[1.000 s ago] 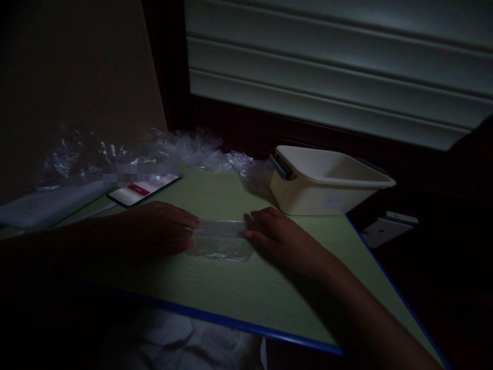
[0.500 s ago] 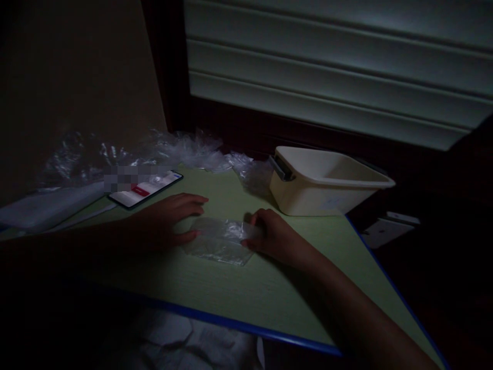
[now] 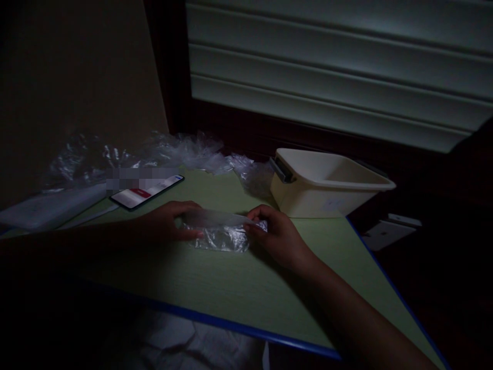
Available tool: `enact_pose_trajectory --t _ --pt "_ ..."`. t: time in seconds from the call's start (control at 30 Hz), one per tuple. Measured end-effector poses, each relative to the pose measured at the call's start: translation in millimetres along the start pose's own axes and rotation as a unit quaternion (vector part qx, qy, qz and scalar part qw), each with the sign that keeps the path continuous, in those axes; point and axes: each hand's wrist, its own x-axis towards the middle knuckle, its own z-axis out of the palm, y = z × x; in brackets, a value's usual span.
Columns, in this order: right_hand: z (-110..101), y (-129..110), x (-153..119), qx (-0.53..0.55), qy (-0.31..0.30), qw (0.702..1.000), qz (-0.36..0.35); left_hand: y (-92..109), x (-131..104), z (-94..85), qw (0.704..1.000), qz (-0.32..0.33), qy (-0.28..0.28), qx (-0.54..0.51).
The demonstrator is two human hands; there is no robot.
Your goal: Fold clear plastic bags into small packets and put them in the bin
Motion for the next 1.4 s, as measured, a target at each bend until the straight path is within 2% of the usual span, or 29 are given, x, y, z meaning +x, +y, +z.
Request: enact_pose_trajectory --t 0.13,0.3,0.6,0.97,1.2,1.4 --pt "0.5 2.9 -1.3 -0.012 -0.036 0.999 0.015 -3.7 1.7 1.1 0.999 0.049 -0.001 0.0" --pt "1.1 3.6 -2.7 -0.077 -0.09 0.993 0.027 -4.7 1.9 2.2 0.999 0.054 0.006 0.002" --pt "3.1 0.5 -4.1 -0.12 -0.079 0.99 0.005 -8.5 1.2 3.6 0.998 0.065 0.016 -0.004" --pt "1.2 1.9 -5.7 -0.15 -0.094 0.984 -0.035 -9.0 -0.1 4.2 0.992 0.124 0.014 0.011" --pt "-0.4 -2.9 -7.7 -0.254 -0.099 0.957 -0.101 -10.7 -0.7 3.0 0.983 0.181 0.002 0.037" --pt "-3.8 -18.5 -12.7 -0.323 -0.147 0.921 -0.158 -10.2 -1.6 3.7 0.972 0.217 -0.005 0.094"
